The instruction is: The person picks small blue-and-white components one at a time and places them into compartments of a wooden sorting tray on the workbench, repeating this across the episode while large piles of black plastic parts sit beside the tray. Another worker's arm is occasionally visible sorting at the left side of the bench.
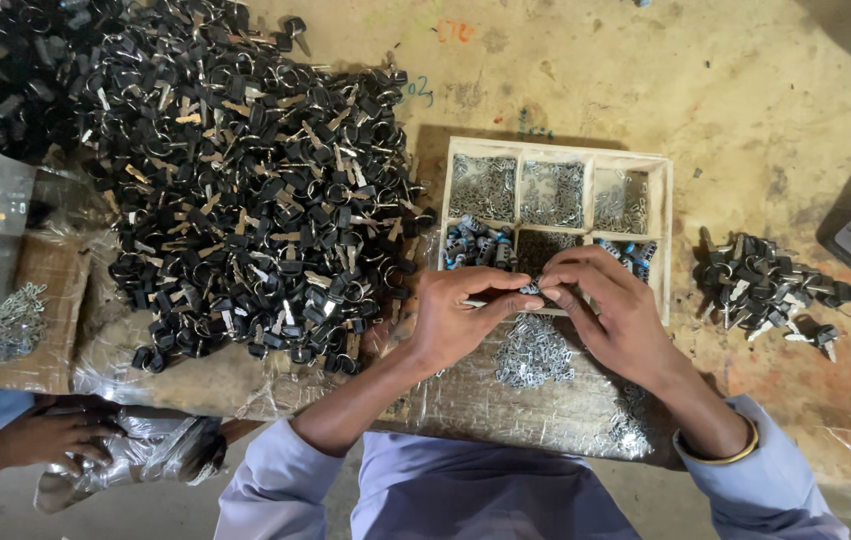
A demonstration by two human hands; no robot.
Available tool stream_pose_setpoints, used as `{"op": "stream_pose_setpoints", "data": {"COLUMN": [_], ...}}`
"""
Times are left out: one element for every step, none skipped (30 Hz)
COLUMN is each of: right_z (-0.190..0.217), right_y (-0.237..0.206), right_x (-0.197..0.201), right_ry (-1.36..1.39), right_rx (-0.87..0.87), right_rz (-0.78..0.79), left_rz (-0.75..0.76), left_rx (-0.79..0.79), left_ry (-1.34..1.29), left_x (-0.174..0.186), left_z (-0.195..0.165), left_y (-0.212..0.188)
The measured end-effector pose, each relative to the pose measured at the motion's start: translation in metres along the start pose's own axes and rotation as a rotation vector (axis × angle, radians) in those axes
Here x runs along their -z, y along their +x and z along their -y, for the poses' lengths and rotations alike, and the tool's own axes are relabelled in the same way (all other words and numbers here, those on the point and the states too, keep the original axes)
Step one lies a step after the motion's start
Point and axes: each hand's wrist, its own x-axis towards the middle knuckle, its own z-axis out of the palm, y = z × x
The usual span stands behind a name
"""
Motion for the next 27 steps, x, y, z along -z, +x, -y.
{"op": "stream_pose_setpoints", "data": {"right_z": [0.000, 0.001, 0.001, 0.002, 0.003, 0.003, 0.003, 0.004, 0.004, 0.004, 0.004, 0.004, 0.004, 0.005, 0.005, 0.006, 0.007, 0.008, 0.010, 0.011, 0.011, 0.012, 0.011, 0.010, 0.009, 0.006, 0.004], "right_y": [0.000, 0.000, 0.000, 0.000, 0.000, 0.000, 0.000, 0.000, 0.000, -0.001, -0.001, 0.000, 0.000, 0.000, 0.001, 0.001, 0.002, 0.001, 0.001, 0.001, 0.001, 0.001, 0.001, 0.000, 0.000, 0.000, -0.001], "right_x": [0.000, 0.000, 0.000, 0.000, -0.001, -0.001, -0.002, -0.001, -0.001, -0.001, 0.000, 0.001, 0.001, 0.002, 0.002, 0.003, 0.004, 0.004, 0.005, 0.006, 0.007, 0.007, 0.007, 0.007, 0.006, 0.005, 0.005], "right_ry": [-0.010, -0.020, -0.075, -0.130, -0.183, -0.158, -0.134, -0.109, -0.091, -0.073, -0.056, -0.062, -0.069, -0.075, -0.100, -0.126, -0.151, -0.169, -0.189, -0.208, -0.244, -0.280, -0.317, -0.315, -0.312, -0.310, -0.263], "right_rx": [0.009, 0.018, 0.057, 0.097, 0.138, 0.082, 0.025, -0.034, -0.095, -0.156, -0.217, -0.144, -0.069, 0.004, 0.016, 0.029, 0.041, 0.048, 0.057, 0.067, 0.096, 0.125, 0.154, 0.157, 0.159, 0.160, 0.121], "right_rz": [0.012, 0.024, -0.002, -0.028, -0.055, -0.052, -0.049, -0.045, -0.031, -0.019, -0.008, -0.019, -0.030, -0.039, -0.030, -0.021, -0.011, 0.004, 0.018, 0.032, 0.042, 0.053, 0.063, 0.045, 0.028, 0.010, -0.021], "left_rz": [0.002, 0.003, 0.004, 0.005, 0.006, 0.012, 0.019, 0.026, 0.016, 0.005, -0.004, 0.004, 0.011, 0.018, 0.019, 0.020, 0.021, 0.018, 0.014, 0.010, 0.008, 0.006, 0.005, 0.008, 0.012, 0.018, 0.019], "left_rx": [-0.004, -0.009, -0.002, 0.006, 0.014, 0.015, 0.017, 0.020, 0.009, -0.004, -0.017, -0.005, 0.008, 0.021, 0.018, 0.013, 0.010, 0.004, -0.004, -0.012, -0.011, -0.010, -0.009, -0.005, 0.001, 0.006, -0.006], "left_ry": [-0.001, -0.001, -0.003, -0.005, -0.006, -0.014, -0.023, -0.033, -0.040, -0.045, -0.052, -0.046, -0.041, -0.035, -0.027, -0.020, -0.013, -0.011, -0.008, -0.005, -0.003, -0.002, 0.000, -0.005, -0.009, -0.014, -0.011], "left_x": [0.000, 0.001, 0.001, 0.000, 0.001, 0.001, 0.001, 0.000, 0.000, 0.000, 0.000, 0.000, 0.001, 0.001, 0.001, 0.001, 0.001, 0.001, 0.001, 0.000, 0.000, -0.001, -0.001, -0.001, 0.000, 0.000, 0.000], "left_z": [0.000, 0.001, 0.001, 0.001, 0.002, 0.002, 0.003, 0.003, 0.003, 0.002, 0.002, 0.001, 0.001, 0.000, 0.000, 0.000, 0.000, 0.001, 0.001, 0.002, 0.002, 0.003, 0.003, 0.003, 0.004, 0.004, 0.004], "left_y": [0.000, 0.000, 0.000, 0.000, 0.000, 0.000, 0.001, 0.001, 0.001, 0.000, 0.000, 0.000, 0.000, 0.000, 0.000, 0.000, 0.000, 0.000, 0.000, 0.000, 0.000, -0.001, -0.001, -0.001, -0.001, -0.001, -0.001]}}
